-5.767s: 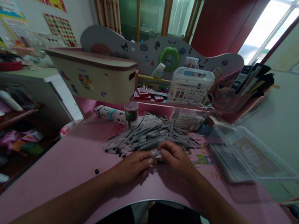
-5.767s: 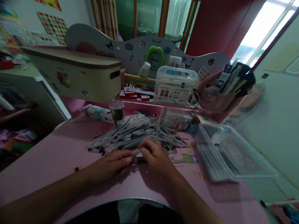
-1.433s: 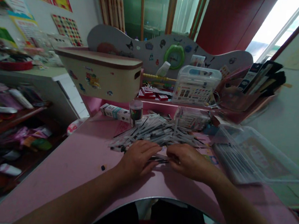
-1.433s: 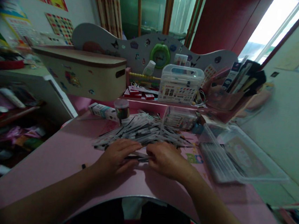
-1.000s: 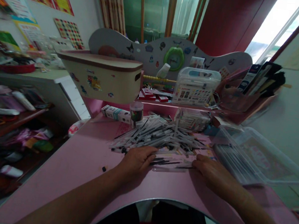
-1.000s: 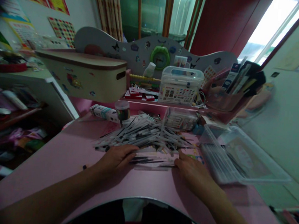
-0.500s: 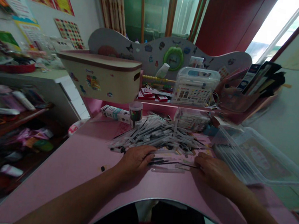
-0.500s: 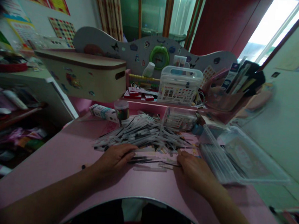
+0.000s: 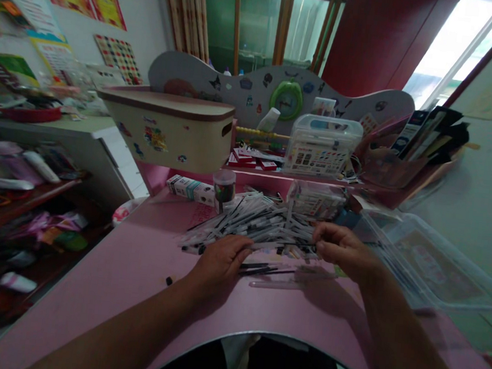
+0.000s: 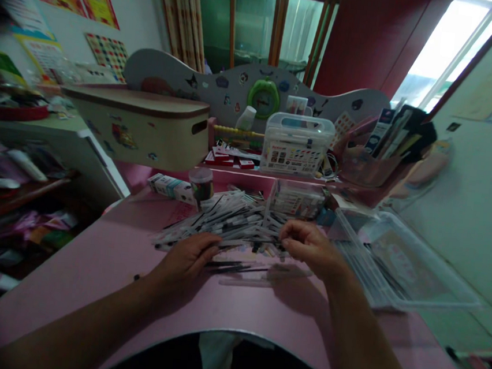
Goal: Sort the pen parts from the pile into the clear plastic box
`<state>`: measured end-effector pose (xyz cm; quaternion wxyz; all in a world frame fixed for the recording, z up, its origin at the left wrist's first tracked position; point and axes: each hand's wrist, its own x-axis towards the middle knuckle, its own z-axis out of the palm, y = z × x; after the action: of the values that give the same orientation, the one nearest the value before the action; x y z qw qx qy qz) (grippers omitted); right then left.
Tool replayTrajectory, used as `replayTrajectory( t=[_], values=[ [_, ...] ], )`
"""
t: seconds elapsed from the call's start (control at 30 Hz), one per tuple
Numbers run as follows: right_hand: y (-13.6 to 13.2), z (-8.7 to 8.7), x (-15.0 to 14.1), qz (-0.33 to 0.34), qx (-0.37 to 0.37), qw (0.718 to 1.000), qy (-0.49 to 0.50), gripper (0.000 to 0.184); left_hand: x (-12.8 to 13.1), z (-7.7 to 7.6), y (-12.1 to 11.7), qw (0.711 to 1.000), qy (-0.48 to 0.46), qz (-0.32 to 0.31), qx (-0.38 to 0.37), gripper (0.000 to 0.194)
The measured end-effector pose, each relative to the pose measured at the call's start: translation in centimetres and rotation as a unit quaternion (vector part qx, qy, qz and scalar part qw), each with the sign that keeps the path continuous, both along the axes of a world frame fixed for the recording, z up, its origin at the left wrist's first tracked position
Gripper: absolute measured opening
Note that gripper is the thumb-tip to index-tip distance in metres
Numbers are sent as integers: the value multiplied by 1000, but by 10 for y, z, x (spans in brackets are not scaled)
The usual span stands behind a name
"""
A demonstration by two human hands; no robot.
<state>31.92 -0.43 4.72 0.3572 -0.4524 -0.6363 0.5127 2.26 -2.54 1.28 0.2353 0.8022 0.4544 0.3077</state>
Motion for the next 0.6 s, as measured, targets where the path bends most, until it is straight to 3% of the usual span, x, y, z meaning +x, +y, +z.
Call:
replayTrajectory(
  t=[0.13,0.23,0.6],
  values=[
    [1,-16,8,-22,-37,992,119,24,-1,-2,2,1000,1,3,9,25],
    [1,-19,12,-31,-39,987,155,25,0,-2,1,1000,4,6,9,24],
    [1,-16,7,-35,-41,993,104,20,0,-3,1,1000,13,-2,-7,25]
  ],
)
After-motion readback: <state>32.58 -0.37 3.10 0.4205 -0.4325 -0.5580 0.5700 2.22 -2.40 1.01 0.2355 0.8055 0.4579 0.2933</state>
